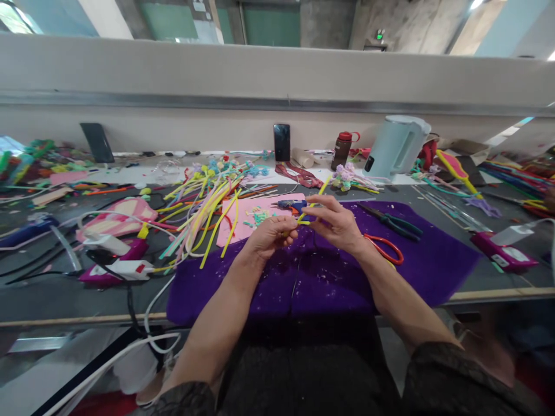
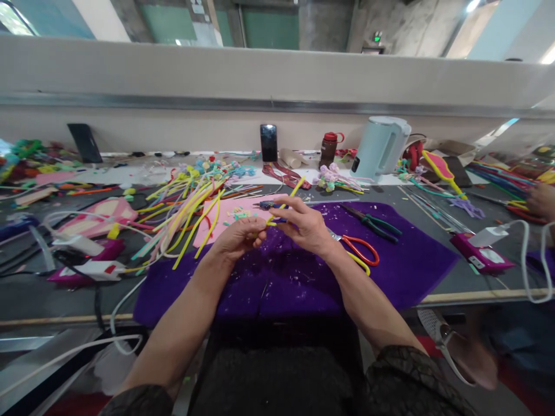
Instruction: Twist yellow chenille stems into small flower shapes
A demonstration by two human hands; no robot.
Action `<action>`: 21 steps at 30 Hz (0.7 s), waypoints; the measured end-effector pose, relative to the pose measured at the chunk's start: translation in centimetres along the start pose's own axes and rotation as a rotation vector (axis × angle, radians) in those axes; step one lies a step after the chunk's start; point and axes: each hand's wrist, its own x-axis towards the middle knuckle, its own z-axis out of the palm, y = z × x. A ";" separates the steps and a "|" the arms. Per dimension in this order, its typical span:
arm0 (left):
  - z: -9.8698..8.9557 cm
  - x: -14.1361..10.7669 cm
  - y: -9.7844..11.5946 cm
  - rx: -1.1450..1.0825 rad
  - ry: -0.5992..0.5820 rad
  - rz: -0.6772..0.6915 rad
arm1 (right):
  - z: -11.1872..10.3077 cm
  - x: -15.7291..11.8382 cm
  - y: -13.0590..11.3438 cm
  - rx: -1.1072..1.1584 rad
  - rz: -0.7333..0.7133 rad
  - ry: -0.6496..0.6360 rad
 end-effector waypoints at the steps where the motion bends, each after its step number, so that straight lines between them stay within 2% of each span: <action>1: 0.0 0.0 -0.1 0.015 -0.024 0.002 | 0.1 -0.1 0.1 -0.004 -0.034 -0.038; 5: 0.1 0.1 -0.4 0.084 -0.039 0.024 | 0.8 -0.3 0.6 0.021 -0.063 -0.104; 8: 0.3 -0.1 -0.6 0.153 0.005 0.070 | 1.0 -0.3 0.4 0.037 0.021 -0.088; 10: 0.6 -0.1 -0.6 0.236 0.048 0.158 | 1.0 -0.2 0.1 0.039 0.109 -0.084; 13: 1.1 -0.3 -0.7 0.457 0.141 0.349 | 0.9 -0.1 -0.1 0.043 0.211 -0.083; 17: 1.7 -0.5 -1.2 0.870 0.280 0.579 | 0.6 -0.1 0.4 0.011 0.272 -0.142; 21: 2.0 -0.8 -1.9 1.209 0.332 0.752 | 0.2 0.0 0.9 -0.037 0.316 -0.233</action>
